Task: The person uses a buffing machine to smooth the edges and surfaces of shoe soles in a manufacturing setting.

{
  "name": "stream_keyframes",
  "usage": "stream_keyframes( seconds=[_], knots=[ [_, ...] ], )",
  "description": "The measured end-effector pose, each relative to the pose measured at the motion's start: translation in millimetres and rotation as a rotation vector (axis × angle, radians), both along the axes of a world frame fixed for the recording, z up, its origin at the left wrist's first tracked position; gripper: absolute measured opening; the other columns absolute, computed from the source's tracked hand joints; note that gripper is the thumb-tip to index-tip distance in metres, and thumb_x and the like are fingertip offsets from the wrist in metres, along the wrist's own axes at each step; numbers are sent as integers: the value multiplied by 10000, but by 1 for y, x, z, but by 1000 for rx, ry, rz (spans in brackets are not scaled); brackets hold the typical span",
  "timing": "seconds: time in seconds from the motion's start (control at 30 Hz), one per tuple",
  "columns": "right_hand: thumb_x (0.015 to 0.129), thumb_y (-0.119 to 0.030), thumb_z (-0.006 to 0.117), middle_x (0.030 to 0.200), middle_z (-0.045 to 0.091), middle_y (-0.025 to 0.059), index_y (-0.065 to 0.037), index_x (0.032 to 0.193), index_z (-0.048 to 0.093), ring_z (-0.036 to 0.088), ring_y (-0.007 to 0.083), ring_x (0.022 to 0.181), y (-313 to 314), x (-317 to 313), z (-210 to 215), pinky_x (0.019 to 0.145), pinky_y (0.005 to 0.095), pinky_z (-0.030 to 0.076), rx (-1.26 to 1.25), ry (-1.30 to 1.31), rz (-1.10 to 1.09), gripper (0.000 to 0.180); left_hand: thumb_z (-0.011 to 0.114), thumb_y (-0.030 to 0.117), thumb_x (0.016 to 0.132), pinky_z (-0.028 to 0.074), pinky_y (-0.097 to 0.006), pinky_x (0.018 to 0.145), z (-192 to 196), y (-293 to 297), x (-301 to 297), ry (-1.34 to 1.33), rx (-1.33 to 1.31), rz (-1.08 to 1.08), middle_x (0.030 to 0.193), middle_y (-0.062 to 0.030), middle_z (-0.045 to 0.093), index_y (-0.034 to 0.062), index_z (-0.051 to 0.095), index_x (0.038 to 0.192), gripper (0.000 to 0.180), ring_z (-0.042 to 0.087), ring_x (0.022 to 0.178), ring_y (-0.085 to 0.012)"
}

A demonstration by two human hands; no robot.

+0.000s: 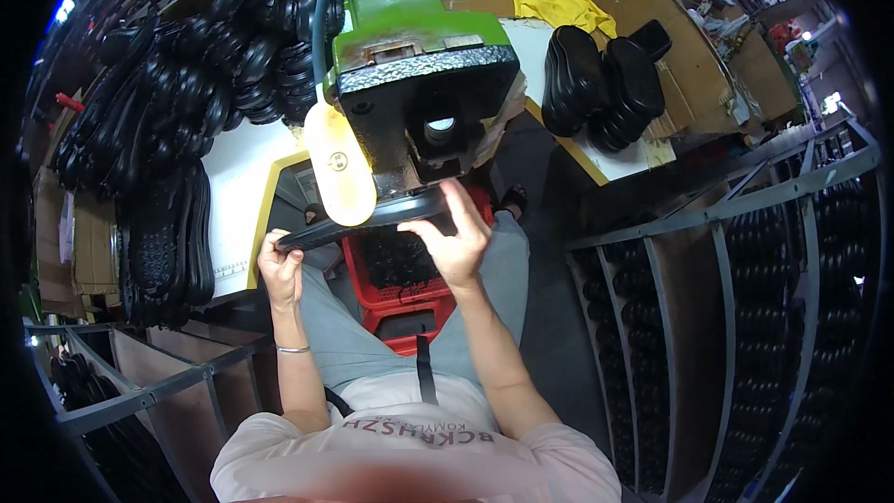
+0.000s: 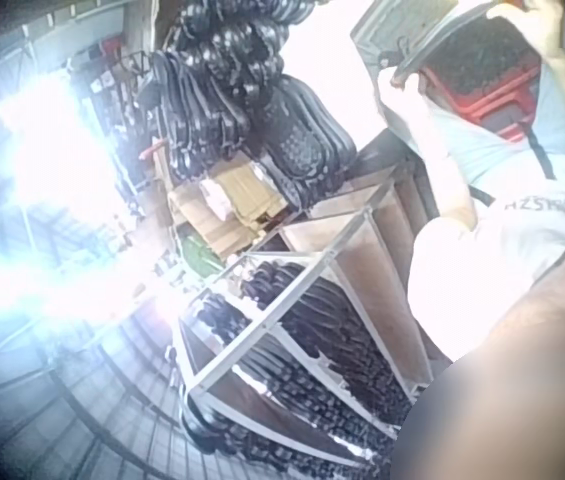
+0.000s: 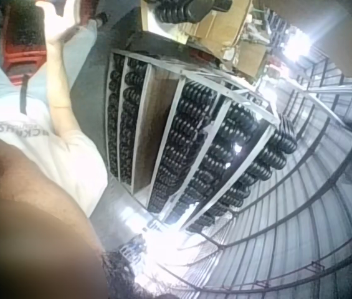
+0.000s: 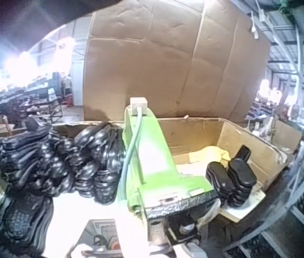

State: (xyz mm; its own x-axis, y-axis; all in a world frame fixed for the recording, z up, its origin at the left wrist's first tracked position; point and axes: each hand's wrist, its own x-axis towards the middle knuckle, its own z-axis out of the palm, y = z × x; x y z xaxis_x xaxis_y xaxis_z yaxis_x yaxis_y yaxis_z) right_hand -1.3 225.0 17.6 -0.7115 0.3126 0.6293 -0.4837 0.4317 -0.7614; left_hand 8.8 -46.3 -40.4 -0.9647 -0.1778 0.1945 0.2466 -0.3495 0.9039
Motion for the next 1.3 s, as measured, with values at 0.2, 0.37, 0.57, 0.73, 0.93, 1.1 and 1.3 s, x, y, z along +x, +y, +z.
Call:
stream_keyframes(
  seconds=[0.2,0.37,0.57,0.73,0.93,1.1,1.3],
  knots=[
    [544,-6,887,1120,627,154,42,1165,591,636,236,976,-11,9,0,828,331,546,-182,-38,133,690,711,-134,690,456,-343,969,1,2,15,22,-347,-11,868,-34,591,6,601,896,272,595,815,-114],
    [680,109,771,1283,522,196,37,1385,358,572,290,1141,16,20,0,958,363,501,-397,-35,251,820,777,-87,592,464,-466,952,25,30,12,265,-590,125,772,-63,642,31,643,822,291,630,779,-211],
    [679,68,790,1268,545,176,32,1283,480,555,294,1177,65,26,-9,1012,378,456,-321,-39,256,681,706,-77,576,464,-493,929,43,56,-2,493,-753,221,765,-69,649,56,662,796,261,642,780,-236],
    [522,117,831,975,629,118,-1,953,568,626,222,961,114,51,11,860,336,527,-283,-44,368,518,831,28,617,461,-476,951,36,72,-4,425,-698,145,992,-140,643,1,642,1019,445,618,945,-297],
    [487,-31,890,893,640,116,-2,923,583,636,230,869,172,101,94,851,377,535,6,258,-149,534,601,-112,826,499,-294,881,16,83,6,139,-443,-9,984,-83,555,-39,581,1021,209,594,933,-168],
    [601,-56,868,889,662,112,-34,940,634,647,285,843,181,15,99,764,367,522,449,376,-641,413,613,-82,832,496,-242,672,27,117,16,137,-506,-88,842,-76,598,-35,611,925,105,590,735,-133],
    [660,-130,801,927,657,75,-64,972,660,621,272,892,200,-112,81,789,377,450,624,286,-670,349,575,-82,805,521,-365,576,129,160,43,640,-342,-241,650,-100,602,-10,582,944,156,571,538,-212]
  ],
)
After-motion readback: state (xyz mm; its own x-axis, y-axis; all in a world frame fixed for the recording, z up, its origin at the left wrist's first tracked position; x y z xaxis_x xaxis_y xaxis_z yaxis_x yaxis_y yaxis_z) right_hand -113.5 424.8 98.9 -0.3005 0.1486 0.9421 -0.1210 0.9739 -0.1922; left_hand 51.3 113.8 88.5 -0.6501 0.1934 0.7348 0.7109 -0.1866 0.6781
